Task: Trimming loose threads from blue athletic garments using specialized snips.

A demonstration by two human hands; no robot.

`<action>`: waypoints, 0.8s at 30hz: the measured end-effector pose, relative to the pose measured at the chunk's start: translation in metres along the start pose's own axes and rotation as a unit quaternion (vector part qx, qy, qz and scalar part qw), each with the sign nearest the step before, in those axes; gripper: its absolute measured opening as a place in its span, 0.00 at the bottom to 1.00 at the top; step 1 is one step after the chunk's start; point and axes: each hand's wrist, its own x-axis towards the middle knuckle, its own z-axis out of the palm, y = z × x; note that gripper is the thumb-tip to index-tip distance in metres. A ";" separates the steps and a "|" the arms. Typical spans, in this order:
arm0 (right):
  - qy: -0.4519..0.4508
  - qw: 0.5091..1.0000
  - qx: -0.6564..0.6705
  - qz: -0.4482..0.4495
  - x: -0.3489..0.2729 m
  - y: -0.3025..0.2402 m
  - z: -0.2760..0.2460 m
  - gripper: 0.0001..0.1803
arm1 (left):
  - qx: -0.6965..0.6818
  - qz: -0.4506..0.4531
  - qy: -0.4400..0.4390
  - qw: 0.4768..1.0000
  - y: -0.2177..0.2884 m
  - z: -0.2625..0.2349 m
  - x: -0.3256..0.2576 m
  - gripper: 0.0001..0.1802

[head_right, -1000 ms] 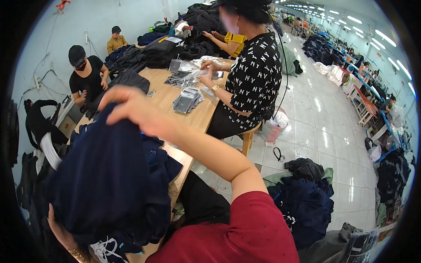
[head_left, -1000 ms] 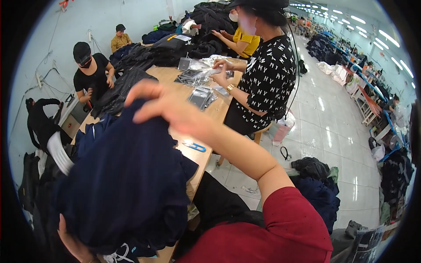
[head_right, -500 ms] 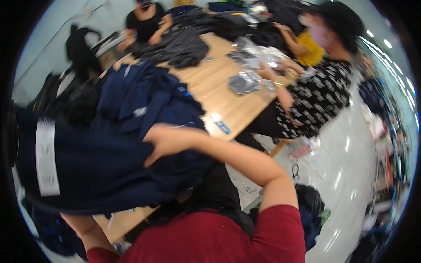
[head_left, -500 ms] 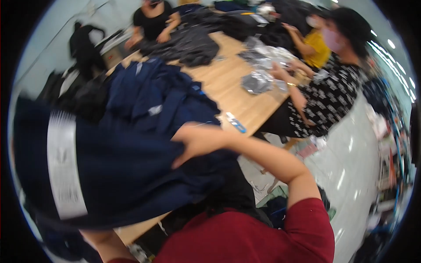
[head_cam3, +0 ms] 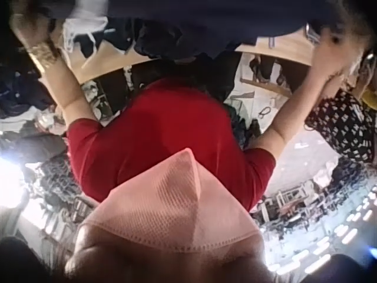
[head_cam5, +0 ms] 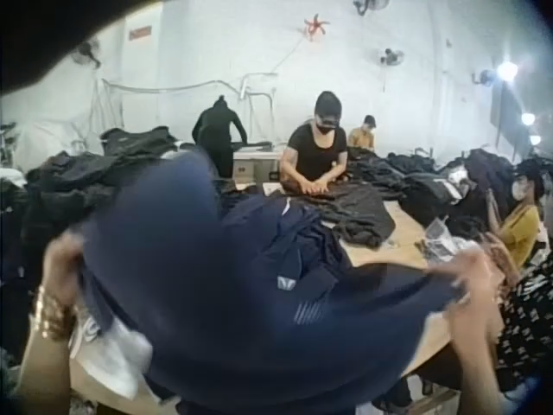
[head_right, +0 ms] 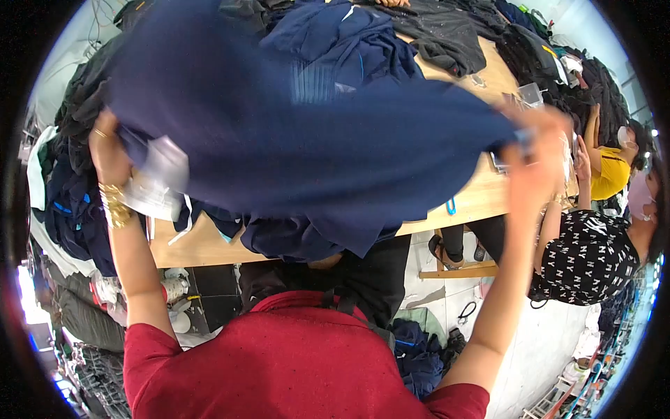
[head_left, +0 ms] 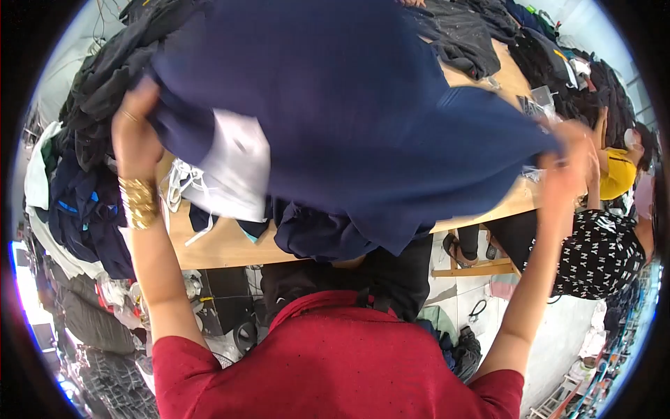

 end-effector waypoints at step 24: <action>-0.160 0.683 0.445 0.557 -0.182 -0.020 0.049 0.07 | -0.280 -0.515 0.025 0.810 -0.136 -0.048 -0.143 0.36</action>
